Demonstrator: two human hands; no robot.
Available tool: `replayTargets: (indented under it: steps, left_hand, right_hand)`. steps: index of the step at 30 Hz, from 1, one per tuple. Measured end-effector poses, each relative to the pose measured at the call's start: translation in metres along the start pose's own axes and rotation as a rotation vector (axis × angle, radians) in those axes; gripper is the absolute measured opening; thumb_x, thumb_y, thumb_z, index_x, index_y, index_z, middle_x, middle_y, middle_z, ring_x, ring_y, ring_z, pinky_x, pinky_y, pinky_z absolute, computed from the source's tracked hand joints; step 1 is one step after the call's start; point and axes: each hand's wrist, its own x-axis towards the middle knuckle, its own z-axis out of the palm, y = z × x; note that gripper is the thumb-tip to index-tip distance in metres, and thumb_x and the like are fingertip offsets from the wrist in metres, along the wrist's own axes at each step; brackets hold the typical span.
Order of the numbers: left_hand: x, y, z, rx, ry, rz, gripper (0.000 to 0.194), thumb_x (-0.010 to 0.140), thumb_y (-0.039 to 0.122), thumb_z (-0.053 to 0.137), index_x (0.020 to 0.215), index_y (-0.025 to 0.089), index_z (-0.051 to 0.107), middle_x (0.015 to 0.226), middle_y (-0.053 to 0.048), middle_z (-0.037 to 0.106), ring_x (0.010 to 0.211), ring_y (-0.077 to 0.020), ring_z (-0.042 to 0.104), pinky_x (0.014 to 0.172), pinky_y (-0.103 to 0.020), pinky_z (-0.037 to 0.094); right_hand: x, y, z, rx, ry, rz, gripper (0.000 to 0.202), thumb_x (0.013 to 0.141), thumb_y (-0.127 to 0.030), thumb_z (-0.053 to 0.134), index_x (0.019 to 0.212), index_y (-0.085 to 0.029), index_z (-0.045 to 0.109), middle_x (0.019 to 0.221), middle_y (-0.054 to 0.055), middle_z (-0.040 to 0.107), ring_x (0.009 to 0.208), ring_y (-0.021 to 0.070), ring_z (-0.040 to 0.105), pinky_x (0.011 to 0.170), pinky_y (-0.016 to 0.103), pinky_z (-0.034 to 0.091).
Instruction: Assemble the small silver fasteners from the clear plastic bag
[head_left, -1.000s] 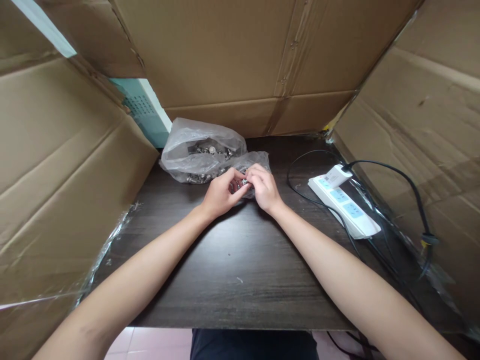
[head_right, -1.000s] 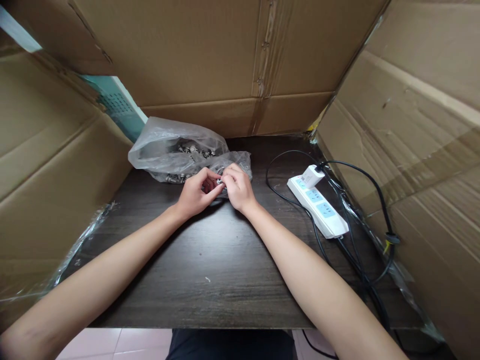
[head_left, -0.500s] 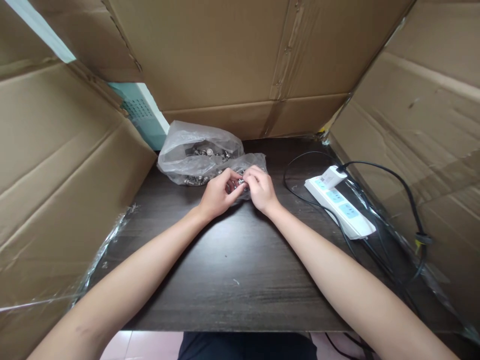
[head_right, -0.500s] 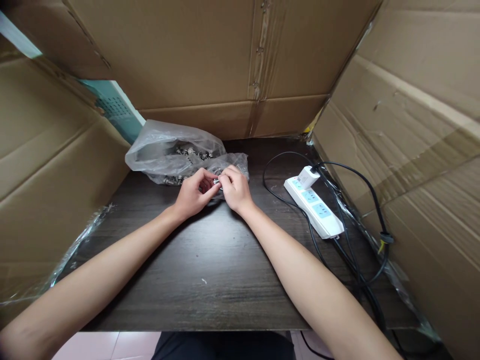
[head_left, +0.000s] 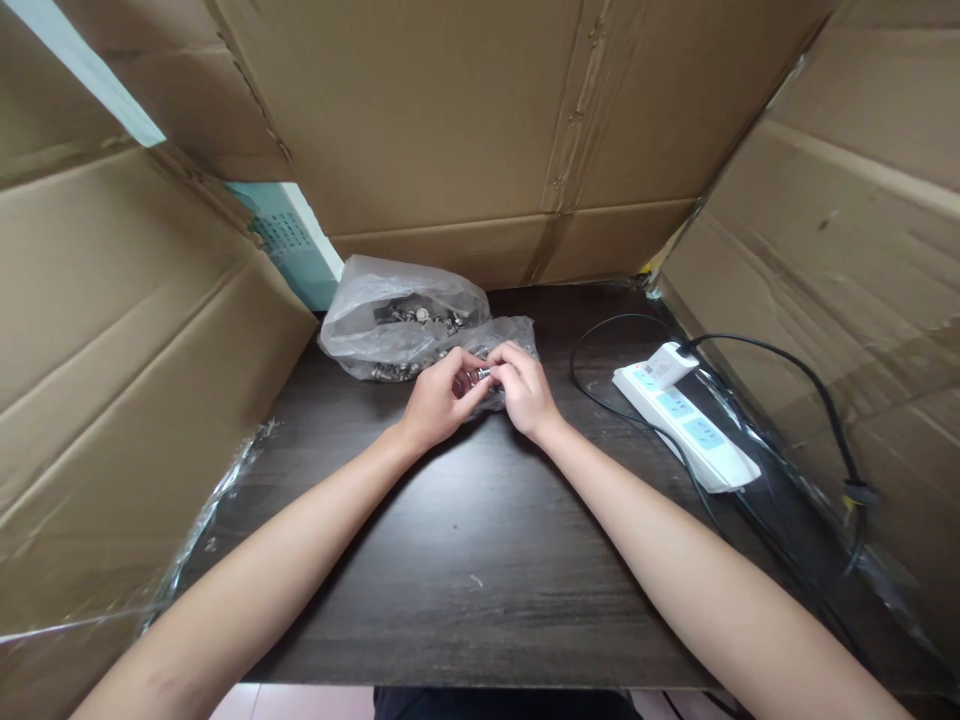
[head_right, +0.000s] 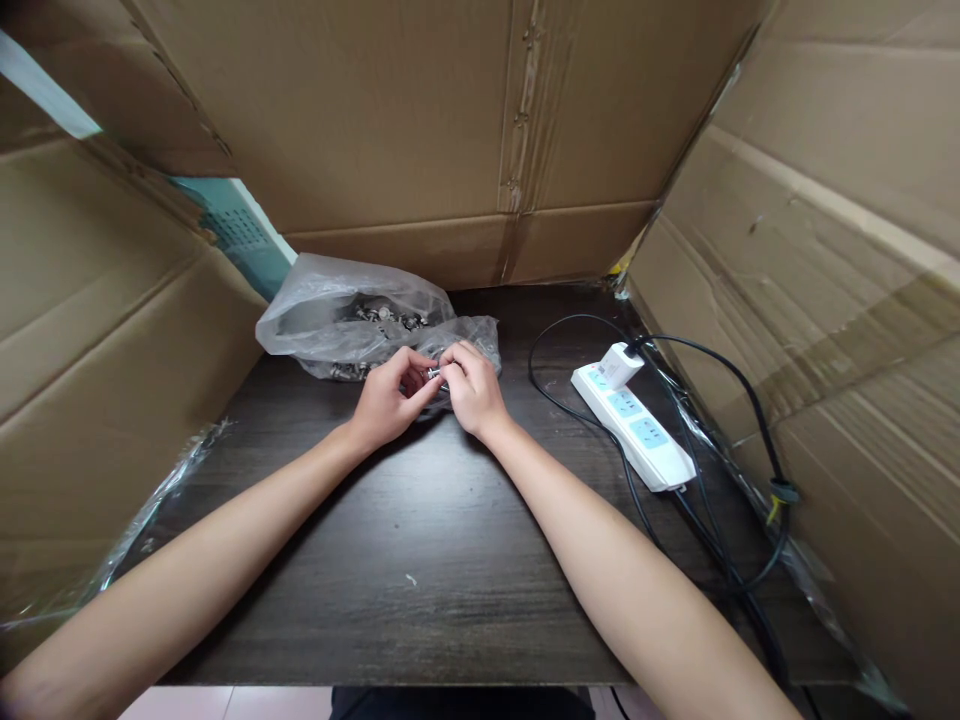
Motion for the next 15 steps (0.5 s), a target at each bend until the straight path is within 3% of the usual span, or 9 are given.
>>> replayTargets:
  steps: [9,15]
  left_hand:
    - [-0.0008,0.0004,-0.0012,-0.003,-0.014,-0.010,0.014,0.093,0.028,0.068,0.098,0.019,0.059,0.072,0.003,0.063,0.057,-0.0101,0.057,0.055,-0.020,0.045]
    - [0.0001,0.0001,-0.0006,0.017,0.016,0.001,0.015,0.093,0.029,0.069,0.098,0.019,0.060,0.073,0.002,0.064,0.057,-0.0099,0.057,0.056,-0.020,0.045]
  right_hand:
    - [-0.0011,0.0025,0.0036,-0.013,-0.006,0.063,0.040,0.096,-0.036,0.044,0.058,-0.022,0.045,0.064,0.000,0.047,0.064,0.0154,0.048,0.065,0.031,0.034]
    - [0.0003,0.0010,0.0007,0.029,0.001,-0.011,0.023,0.087,-0.025,0.043,0.063,-0.023,0.047,0.071,0.002,0.052,0.073,0.0182,0.051,0.071,0.032,0.039]
